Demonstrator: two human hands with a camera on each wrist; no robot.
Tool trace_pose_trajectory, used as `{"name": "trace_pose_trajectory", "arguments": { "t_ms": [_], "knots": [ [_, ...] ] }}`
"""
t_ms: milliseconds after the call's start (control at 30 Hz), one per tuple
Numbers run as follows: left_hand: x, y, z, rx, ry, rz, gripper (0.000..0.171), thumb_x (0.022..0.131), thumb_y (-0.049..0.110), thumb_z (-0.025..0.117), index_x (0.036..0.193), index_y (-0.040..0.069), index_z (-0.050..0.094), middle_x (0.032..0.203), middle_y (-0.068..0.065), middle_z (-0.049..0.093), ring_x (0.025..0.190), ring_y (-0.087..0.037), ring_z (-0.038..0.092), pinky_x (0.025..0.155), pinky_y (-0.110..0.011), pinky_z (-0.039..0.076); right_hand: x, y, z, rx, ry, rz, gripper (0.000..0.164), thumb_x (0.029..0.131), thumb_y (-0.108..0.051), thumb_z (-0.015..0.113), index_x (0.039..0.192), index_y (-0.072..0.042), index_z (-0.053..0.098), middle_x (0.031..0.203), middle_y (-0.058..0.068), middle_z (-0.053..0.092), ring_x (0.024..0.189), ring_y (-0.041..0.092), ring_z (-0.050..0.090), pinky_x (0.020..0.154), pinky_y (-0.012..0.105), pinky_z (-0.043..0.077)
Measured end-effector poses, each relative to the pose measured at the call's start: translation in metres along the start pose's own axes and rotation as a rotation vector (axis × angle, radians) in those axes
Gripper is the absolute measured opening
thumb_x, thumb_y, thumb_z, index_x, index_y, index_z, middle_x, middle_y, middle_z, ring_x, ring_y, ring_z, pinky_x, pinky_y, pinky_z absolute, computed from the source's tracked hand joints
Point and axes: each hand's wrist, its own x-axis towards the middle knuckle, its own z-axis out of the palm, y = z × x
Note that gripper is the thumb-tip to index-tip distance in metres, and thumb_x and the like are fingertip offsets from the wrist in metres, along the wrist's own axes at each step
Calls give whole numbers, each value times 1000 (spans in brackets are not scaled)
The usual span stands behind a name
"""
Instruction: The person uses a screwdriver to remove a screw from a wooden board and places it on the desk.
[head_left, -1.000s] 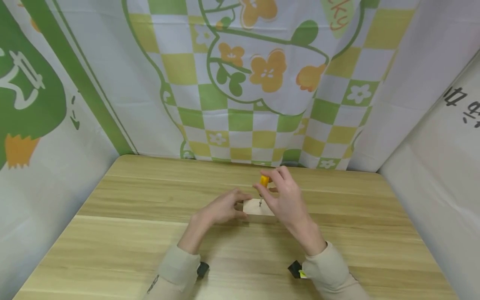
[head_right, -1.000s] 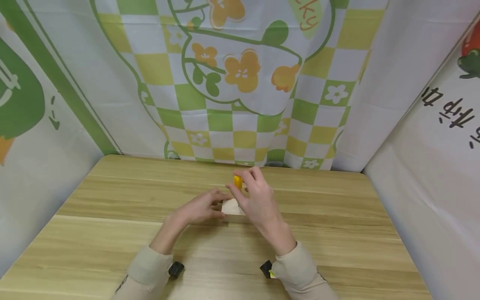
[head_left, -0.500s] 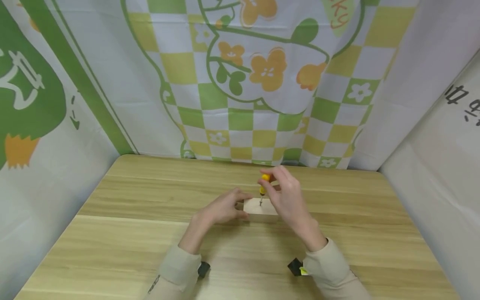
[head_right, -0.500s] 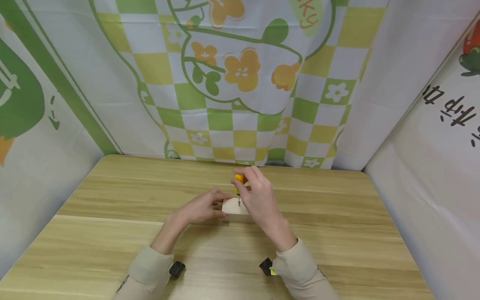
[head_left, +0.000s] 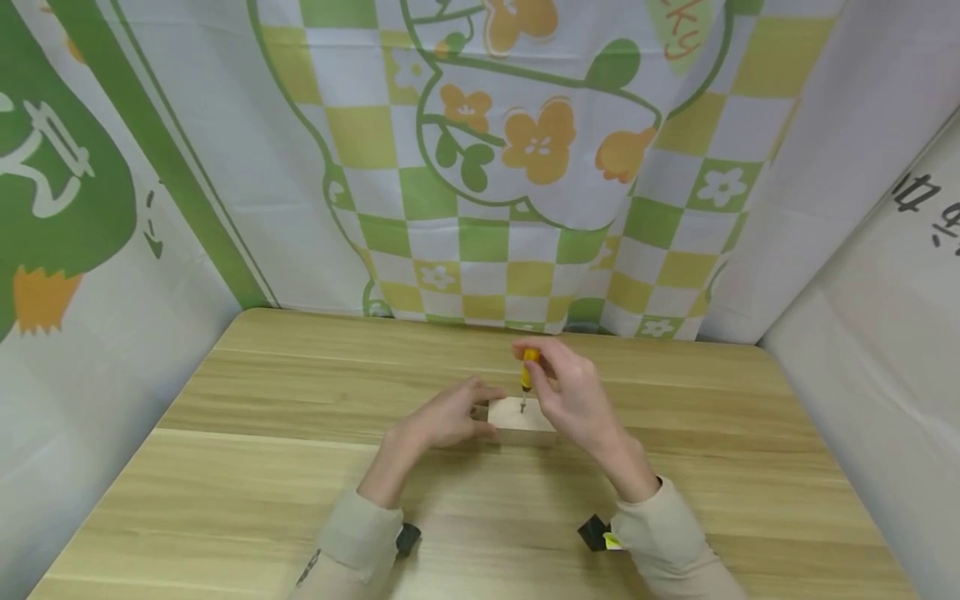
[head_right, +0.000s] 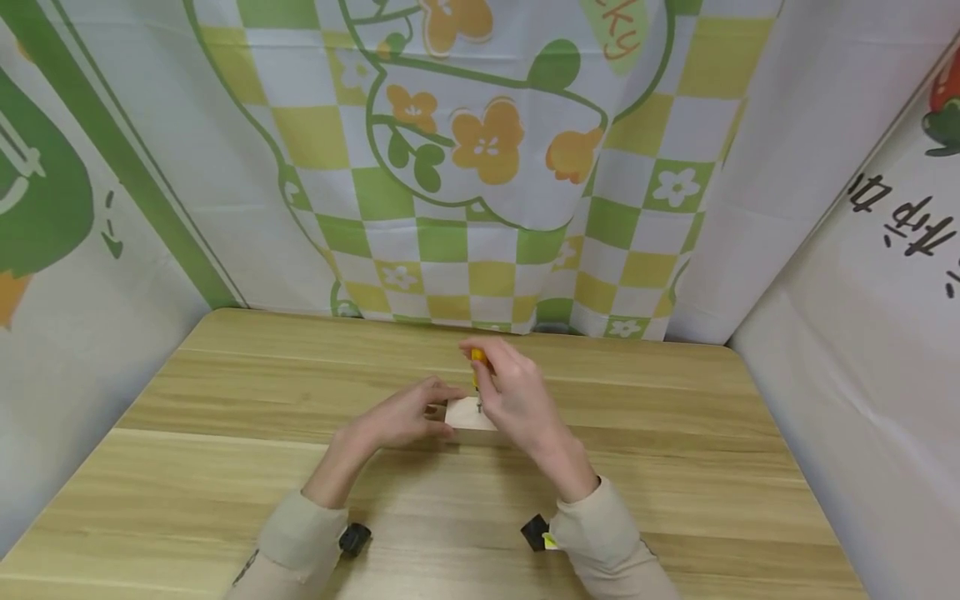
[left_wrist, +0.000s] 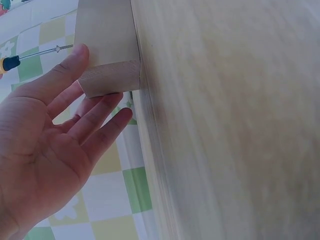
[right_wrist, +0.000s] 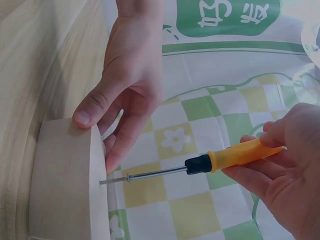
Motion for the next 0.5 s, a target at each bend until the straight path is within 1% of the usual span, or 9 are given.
{"name": "trace_pose_trajectory", "arguments": {
  "t_ms": [100, 200, 267, 367, 500],
  "knots": [
    [0, -1, 0, 3, -4, -3, 61, 87, 28, 77, 143, 15, 55, 127, -6, 57, 110, -22, 56, 95, -44, 49, 0, 0, 1, 3, -22, 17, 27, 95, 8, 57, 121, 1, 59, 111, 15, 68, 105, 28, 69, 86, 32, 58],
    [0, 0, 0, 8, -5, -5, 61, 87, 28, 77, 143, 15, 55, 128, -6, 57, 110, -22, 56, 95, -44, 49, -1, 0, 2, 26, -11, 44, 27, 96, 7, 56, 122, 1, 53, 113, 16, 68, 107, 30, 69, 87, 35, 58],
    [0, 0, 0, 15, -5, -6, 62, 87, 28, 77, 143, 15, 54, 128, -6, 57, 110, -22, 56, 95, -44, 49, -1, 1, 4, 37, 22, 51, 26, 96, 6, 58, 120, 0, 51, 115, 17, 68, 107, 31, 69, 86, 36, 58],
    [0, 0, 0, 19, -8, -9, 63, 87, 28, 76, 144, 15, 53, 129, -6, 56, 110, -23, 56, 96, -44, 49, -2, 2, 6, 1, 93, 30, 24, 92, 2, 66, 114, 1, 55, 114, 16, 67, 103, 29, 69, 81, 36, 60],
    [0, 0, 0, 21, -12, -13, 63, 87, 28, 76, 144, 15, 53, 130, -6, 56, 112, -23, 56, 96, -45, 50, -1, 3, 7, -60, 192, 3, 26, 84, -1, 77, 106, -1, 62, 102, 12, 62, 90, 23, 65, 68, 30, 60]
  ]
}}
